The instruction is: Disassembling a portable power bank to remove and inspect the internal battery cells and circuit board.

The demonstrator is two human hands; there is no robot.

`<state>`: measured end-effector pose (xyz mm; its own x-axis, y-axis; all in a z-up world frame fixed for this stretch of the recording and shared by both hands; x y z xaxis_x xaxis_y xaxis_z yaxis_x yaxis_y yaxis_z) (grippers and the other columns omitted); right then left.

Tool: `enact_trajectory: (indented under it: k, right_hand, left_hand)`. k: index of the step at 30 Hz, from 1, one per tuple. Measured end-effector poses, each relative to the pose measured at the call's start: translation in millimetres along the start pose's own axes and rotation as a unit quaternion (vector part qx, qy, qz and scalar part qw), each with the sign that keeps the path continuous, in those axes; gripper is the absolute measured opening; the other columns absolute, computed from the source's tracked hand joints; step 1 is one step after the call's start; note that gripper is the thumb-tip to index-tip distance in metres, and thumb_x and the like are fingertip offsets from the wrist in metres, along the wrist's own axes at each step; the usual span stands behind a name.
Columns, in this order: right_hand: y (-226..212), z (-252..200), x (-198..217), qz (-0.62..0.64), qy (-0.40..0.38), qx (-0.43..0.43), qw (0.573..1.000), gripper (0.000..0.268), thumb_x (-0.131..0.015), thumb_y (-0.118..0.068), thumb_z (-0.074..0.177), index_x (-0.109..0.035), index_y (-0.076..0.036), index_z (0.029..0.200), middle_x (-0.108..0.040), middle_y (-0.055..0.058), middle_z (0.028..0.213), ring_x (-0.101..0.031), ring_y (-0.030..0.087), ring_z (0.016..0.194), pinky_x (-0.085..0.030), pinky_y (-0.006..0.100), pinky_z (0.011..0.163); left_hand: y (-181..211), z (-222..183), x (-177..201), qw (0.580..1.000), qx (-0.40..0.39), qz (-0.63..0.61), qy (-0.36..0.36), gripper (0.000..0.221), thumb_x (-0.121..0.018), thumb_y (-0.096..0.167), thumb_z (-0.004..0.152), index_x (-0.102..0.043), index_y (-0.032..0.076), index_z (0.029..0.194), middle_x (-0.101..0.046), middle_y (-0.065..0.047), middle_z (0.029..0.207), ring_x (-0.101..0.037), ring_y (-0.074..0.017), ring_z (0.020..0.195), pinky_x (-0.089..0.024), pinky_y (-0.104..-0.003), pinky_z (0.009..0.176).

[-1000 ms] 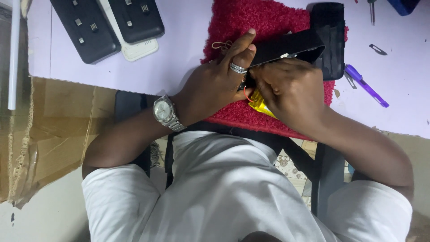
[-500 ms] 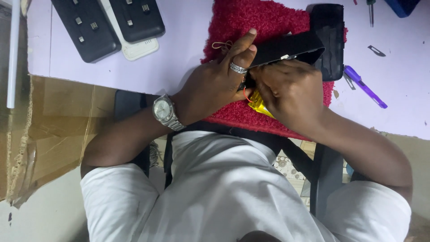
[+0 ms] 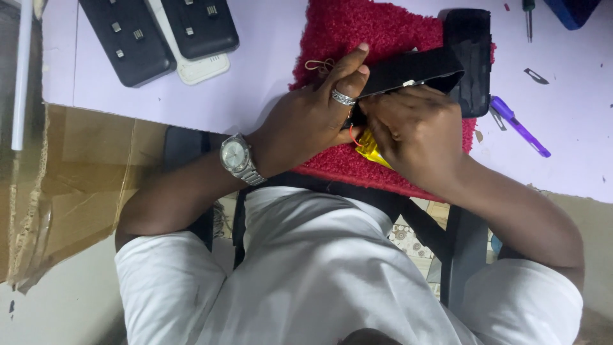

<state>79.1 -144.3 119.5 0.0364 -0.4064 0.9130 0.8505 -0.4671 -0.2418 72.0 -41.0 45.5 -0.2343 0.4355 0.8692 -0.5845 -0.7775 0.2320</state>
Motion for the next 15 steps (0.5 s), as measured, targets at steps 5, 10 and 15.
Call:
enact_trajectory:
  k: [5,10,15]
  right_hand:
    - [-2.4,0.6,1.0,0.001,0.005,0.004,1.0,0.012,-0.069,0.006,0.105,-0.075,-0.002,0.099,-0.075,0.01,0.086,-0.071,0.03,0.075,-0.058,0.044,0.072]
    - [-5.0,0.4,1.6,-0.002,0.012,0.02,1.0,0.011,-0.07,0.007,0.105,-0.077,-0.002,0.103,-0.077,0.01,0.089,-0.072,0.029,0.076,-0.058,0.044,0.073]
    - [-1.2,-4.0,-0.3,-0.018,0.008,0.006,1.0,0.011,-0.069,0.005,0.106,-0.077,-0.002,0.102,-0.072,0.011,0.082,-0.069,0.029,0.072,-0.056,0.045,0.071]
  left_hand:
    - [-0.7,0.0,3.2,0.997,0.011,-0.071,-0.004,0.094,-0.108,0.035,0.09,-0.048,-0.002,0.153,-0.031,-0.018,0.173,-0.082,-0.0282,0.126,-0.067,-0.033,0.072]
    - [-3.3,-1.2,0.7,0.998,0.016,-0.063,0.001,0.091,-0.106,0.034,0.093,-0.05,-0.003,0.154,-0.029,-0.016,0.174,-0.082,-0.0221,0.12,-0.066,-0.031,0.07]
    - [-1.3,-1.8,-3.6,0.998,0.009,-0.052,0.02,0.095,-0.109,0.036,0.089,-0.048,0.002,0.154,-0.03,-0.016,0.172,-0.077,-0.0245,0.136,-0.071,-0.034,0.081]
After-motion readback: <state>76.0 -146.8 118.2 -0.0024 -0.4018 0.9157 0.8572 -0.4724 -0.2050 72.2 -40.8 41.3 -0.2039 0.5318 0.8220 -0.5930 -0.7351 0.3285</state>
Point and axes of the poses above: each hand's wrist, its own z-axis towards the middle knuckle, its own x-axis out of the back of the hand, y = z × x, the point moved 9 cm from there along z, towards the middle knuckle
